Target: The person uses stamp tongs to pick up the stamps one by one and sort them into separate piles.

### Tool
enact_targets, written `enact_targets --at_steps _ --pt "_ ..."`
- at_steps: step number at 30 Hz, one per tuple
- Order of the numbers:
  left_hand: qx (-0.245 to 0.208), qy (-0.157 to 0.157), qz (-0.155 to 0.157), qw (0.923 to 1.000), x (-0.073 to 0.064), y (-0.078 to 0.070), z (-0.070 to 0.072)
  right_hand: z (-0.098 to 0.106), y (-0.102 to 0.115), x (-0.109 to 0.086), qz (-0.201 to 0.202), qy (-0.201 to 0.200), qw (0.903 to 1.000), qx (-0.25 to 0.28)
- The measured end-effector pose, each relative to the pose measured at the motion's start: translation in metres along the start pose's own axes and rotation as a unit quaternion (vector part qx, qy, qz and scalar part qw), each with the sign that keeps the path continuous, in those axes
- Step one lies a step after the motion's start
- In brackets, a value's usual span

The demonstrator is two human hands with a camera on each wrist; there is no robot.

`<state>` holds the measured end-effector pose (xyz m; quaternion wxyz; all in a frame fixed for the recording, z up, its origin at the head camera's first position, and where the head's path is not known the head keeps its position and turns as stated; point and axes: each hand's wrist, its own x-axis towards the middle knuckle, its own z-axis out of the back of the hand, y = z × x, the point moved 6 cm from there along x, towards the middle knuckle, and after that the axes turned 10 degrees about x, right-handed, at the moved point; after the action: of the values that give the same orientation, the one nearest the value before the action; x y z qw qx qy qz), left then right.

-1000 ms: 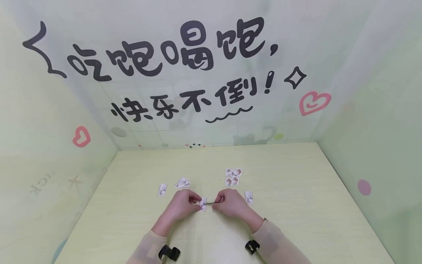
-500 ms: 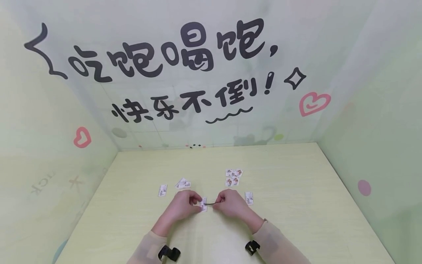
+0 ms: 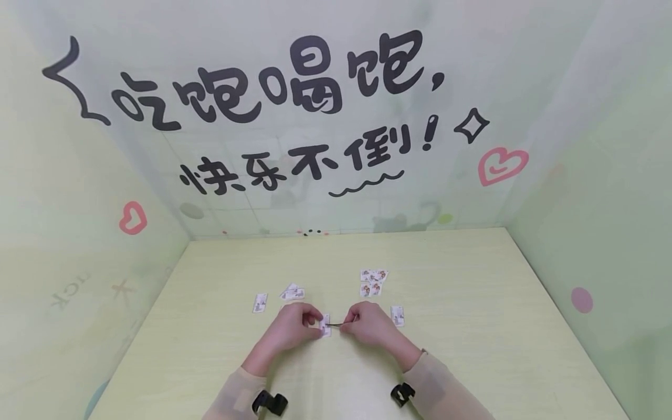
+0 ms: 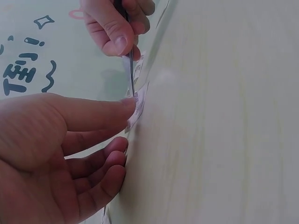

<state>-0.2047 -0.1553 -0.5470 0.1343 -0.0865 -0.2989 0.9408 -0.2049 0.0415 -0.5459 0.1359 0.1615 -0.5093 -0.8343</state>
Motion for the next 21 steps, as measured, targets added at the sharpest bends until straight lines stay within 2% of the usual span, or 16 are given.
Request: enact_targets --at_steps 3,6,10,14,21 --pt "-0.014 0.007 -0.002 0.9999 -0.001 0.003 0.004 0.0 -0.001 0.0 -0.007 -0.003 1.0 0.006" --pt "-0.034 0.005 0.006 0.9994 -0.004 0.011 0.015 0.002 -0.003 -0.001 -0.016 -0.006 0.9997 0.015" --pt "-0.052 -0.02 0.048 0.9973 -0.006 0.027 0.037 0.004 -0.002 -0.002 -0.021 -0.008 0.9993 0.031" --pt "-0.047 -0.04 0.076 0.9952 -0.007 0.041 0.054 0.009 -0.001 -0.004 -0.021 -0.012 0.9989 0.041" --pt "-0.036 -0.054 0.082 0.9945 -0.009 0.052 0.062 0.023 -0.004 -0.008 -0.025 -0.024 0.9983 0.047"
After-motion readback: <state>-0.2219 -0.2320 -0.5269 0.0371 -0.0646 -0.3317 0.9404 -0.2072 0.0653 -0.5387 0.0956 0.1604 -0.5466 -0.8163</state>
